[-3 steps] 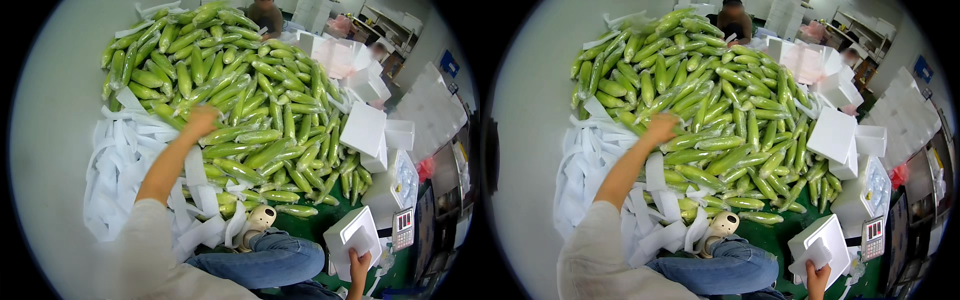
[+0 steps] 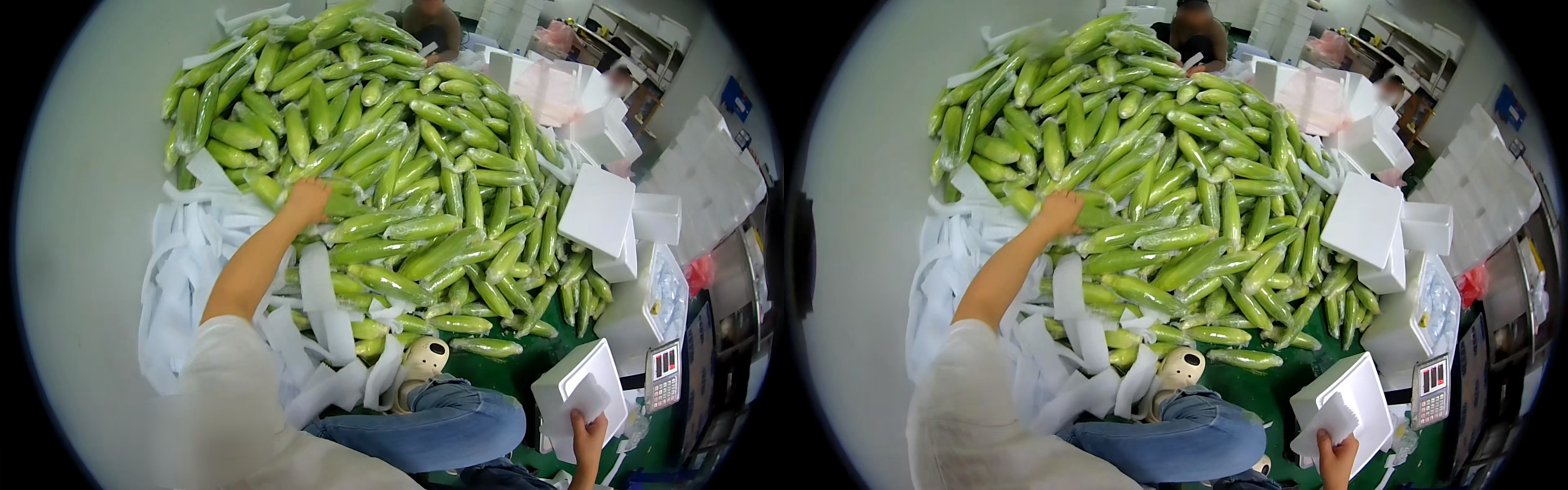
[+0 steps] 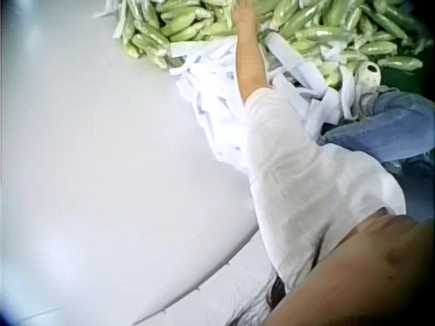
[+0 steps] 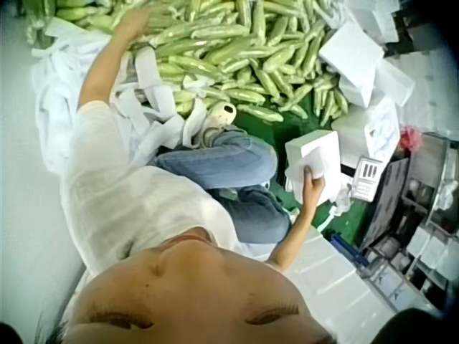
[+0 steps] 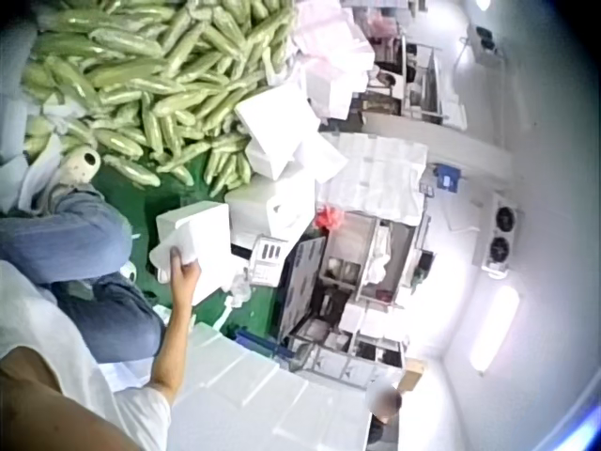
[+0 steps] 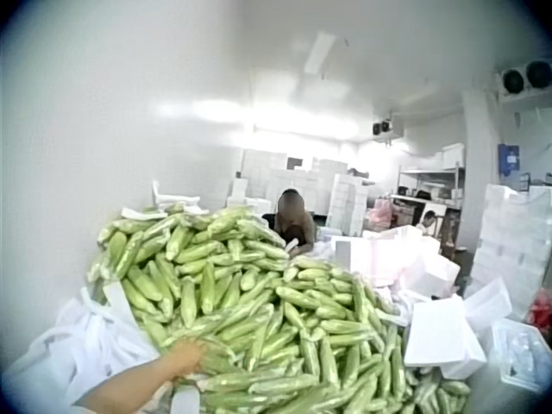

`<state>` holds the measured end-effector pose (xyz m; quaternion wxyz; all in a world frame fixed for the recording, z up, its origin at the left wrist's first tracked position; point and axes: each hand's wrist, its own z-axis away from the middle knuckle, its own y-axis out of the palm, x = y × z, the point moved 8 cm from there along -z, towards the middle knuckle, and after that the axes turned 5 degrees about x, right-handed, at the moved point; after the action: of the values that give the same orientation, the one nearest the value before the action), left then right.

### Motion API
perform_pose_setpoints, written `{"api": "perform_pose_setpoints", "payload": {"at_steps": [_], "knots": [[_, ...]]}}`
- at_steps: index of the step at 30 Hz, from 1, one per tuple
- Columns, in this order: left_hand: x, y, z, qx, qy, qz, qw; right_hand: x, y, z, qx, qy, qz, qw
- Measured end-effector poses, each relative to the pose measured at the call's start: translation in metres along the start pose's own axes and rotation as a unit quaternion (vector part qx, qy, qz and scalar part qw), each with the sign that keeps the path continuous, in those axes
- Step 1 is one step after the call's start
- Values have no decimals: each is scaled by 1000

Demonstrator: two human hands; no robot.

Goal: The person places protective mesh sleeves onto individual ears of corn and arranges them into a white foam box. They then add a cold pack, close the box, secure it with tape, and apply a label.

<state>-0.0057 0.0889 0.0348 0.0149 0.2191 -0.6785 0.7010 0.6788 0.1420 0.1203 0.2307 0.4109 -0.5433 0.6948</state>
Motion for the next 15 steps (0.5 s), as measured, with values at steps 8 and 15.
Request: {"api": "perform_pose_setpoints", "payload": {"at_steps": [8,15], "knots": [[-64,15,81,106,-209,383,893,0,12,-38,81,46,-29,995],[-271,-8,64,45,-26,721,691,-56,149,-136,306,155,-392,854]]}}
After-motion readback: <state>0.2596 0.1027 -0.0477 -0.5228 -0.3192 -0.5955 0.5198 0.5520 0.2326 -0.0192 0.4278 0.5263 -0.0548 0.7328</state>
